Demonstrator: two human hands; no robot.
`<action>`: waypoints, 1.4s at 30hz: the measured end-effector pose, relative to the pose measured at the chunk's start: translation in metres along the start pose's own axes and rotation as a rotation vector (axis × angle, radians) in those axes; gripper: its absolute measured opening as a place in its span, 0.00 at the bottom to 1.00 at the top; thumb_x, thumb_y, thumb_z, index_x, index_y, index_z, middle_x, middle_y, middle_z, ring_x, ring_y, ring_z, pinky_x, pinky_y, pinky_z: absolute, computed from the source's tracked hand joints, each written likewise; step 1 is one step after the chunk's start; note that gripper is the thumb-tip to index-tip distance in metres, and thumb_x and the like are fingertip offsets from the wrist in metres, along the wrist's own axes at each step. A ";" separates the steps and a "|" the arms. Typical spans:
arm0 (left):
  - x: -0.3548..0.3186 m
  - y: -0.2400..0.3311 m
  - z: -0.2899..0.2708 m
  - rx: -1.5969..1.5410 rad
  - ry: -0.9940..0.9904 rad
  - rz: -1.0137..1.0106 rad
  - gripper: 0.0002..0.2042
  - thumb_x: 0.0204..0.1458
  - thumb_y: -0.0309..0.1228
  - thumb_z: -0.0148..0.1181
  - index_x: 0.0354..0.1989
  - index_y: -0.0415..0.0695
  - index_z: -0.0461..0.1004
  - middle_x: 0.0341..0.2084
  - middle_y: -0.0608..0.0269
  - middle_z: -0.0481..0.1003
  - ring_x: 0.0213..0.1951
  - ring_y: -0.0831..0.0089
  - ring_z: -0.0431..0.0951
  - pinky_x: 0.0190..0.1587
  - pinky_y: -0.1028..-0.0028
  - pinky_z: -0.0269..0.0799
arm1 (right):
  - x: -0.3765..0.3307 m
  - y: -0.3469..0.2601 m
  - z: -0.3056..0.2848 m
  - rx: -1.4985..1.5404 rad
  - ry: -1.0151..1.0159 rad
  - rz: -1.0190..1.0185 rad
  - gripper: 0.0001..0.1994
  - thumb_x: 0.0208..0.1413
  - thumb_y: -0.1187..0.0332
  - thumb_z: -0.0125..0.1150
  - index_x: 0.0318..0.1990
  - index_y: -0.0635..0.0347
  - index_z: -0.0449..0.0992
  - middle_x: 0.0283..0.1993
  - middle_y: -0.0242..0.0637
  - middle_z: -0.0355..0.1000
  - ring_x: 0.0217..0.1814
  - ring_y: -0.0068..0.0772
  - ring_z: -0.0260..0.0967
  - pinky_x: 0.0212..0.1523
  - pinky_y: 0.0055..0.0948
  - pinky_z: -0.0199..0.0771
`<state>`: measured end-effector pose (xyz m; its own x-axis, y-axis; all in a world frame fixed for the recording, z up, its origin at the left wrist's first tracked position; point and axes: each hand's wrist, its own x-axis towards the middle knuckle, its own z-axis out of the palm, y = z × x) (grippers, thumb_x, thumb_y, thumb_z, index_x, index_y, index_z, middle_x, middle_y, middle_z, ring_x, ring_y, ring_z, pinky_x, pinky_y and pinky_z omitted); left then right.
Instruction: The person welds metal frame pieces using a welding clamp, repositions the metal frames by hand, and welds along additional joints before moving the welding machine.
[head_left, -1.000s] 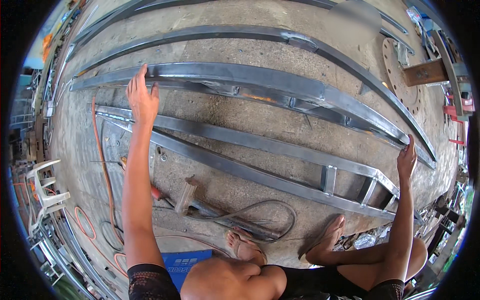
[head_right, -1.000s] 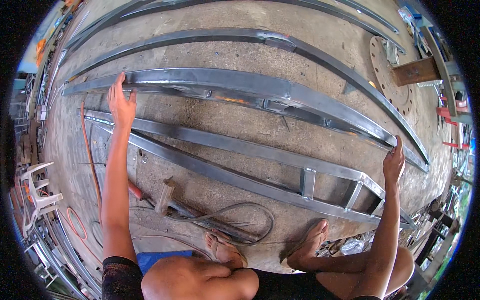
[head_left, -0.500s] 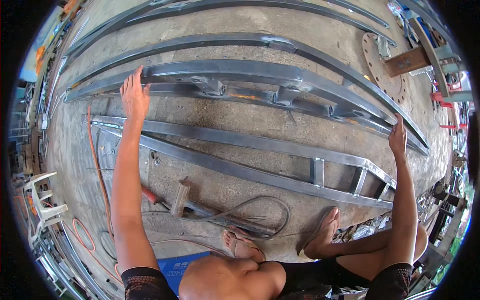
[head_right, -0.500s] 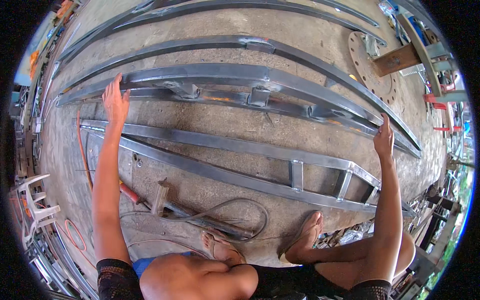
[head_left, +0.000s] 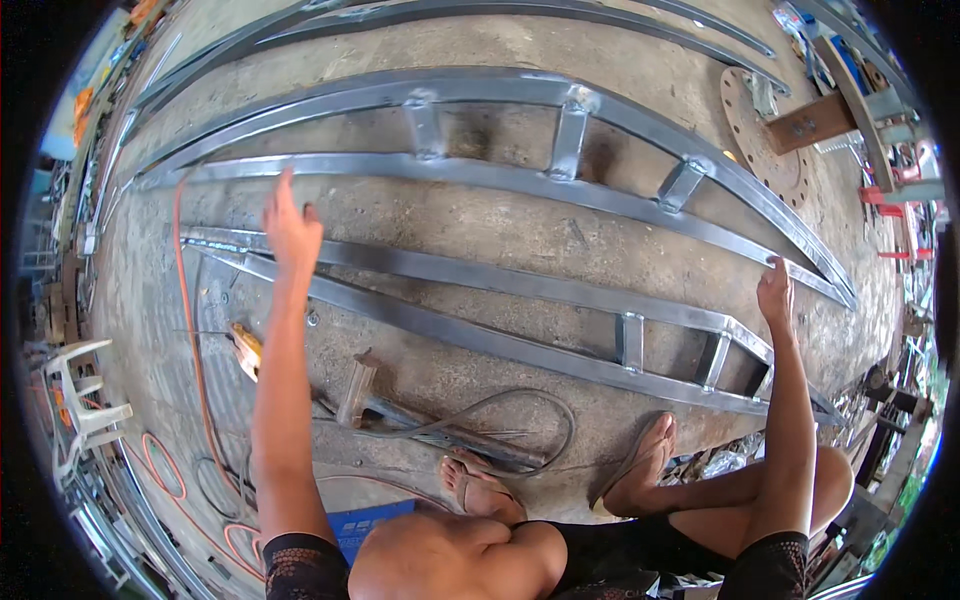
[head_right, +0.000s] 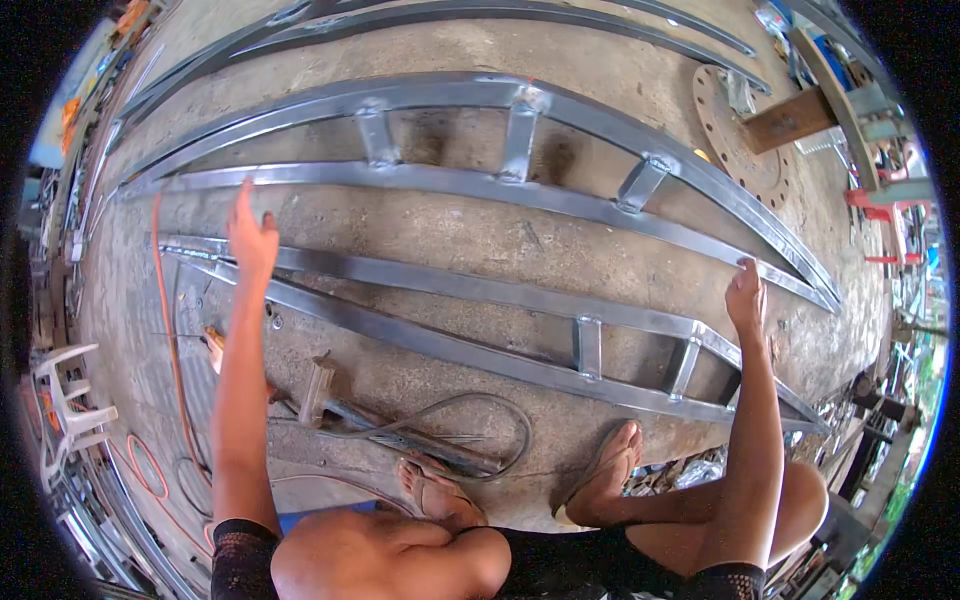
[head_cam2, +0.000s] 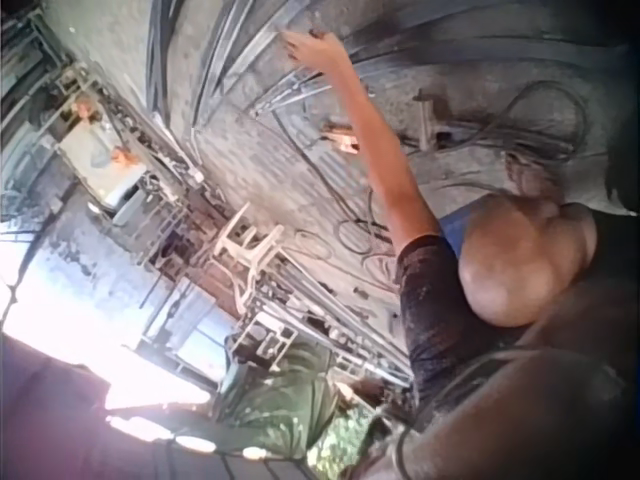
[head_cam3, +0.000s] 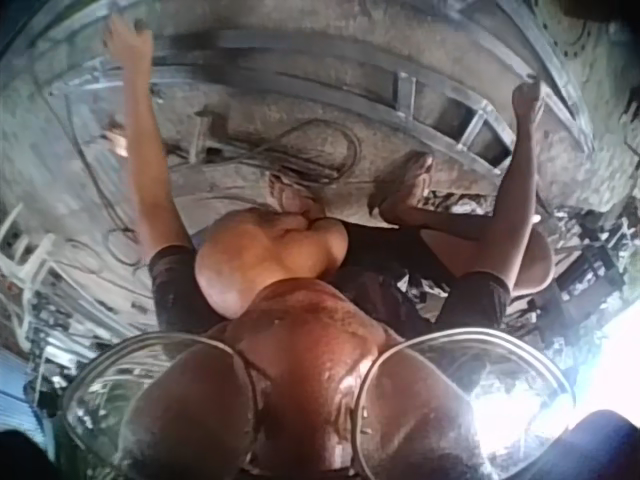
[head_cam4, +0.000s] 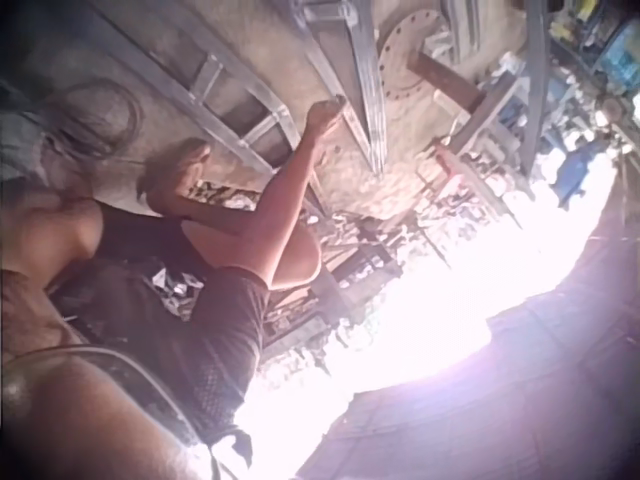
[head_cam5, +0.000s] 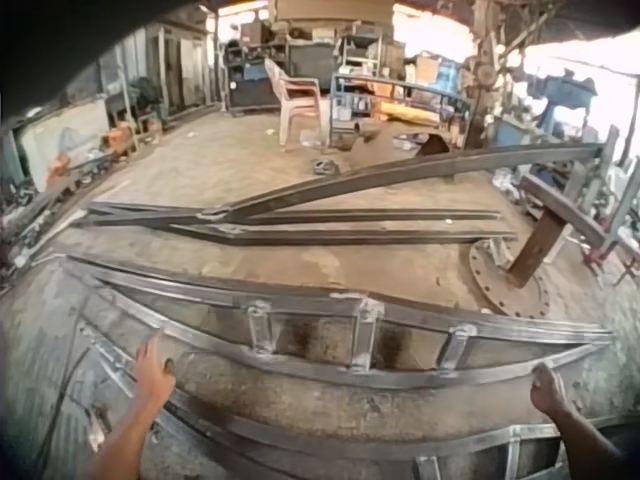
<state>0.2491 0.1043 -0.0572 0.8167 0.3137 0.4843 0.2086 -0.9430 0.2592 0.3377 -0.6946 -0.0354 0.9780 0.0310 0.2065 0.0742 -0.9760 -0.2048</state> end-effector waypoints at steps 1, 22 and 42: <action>-0.009 -0.006 0.001 -0.037 0.000 0.015 0.36 0.43 0.20 0.62 0.65 0.45 0.62 0.54 0.48 0.72 0.56 0.49 0.71 0.58 0.54 0.64 | -0.007 -0.001 0.007 -0.035 -0.003 -0.007 0.16 0.51 0.78 0.51 0.49 0.57 0.74 0.34 0.53 0.75 0.37 0.58 0.74 0.37 0.48 0.71; 0.000 0.035 0.050 -0.185 -0.142 -0.038 0.29 0.43 0.20 0.62 0.59 0.43 0.67 0.50 0.47 0.75 0.55 0.48 0.73 0.56 0.54 0.68 | 0.005 0.082 0.062 0.096 -0.155 -0.050 0.35 0.40 0.86 0.53 0.64 0.68 0.65 0.59 0.52 0.69 0.61 0.48 0.69 0.60 0.41 0.68; 0.081 -0.001 0.096 0.127 -0.423 0.158 0.39 0.41 0.16 0.58 0.67 0.49 0.59 0.54 0.57 0.73 0.60 0.57 0.70 0.64 0.52 0.59 | 0.056 -0.020 0.067 -0.214 -0.248 -0.062 0.27 0.37 0.84 0.59 0.52 0.62 0.73 0.56 0.47 0.71 0.62 0.54 0.66 0.60 0.44 0.69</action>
<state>0.3661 0.1203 -0.0984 0.9858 0.1178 0.1195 0.1071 -0.9899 0.0929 0.4044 -0.6588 -0.0833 0.9926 0.1171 -0.0321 0.1176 -0.9930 0.0120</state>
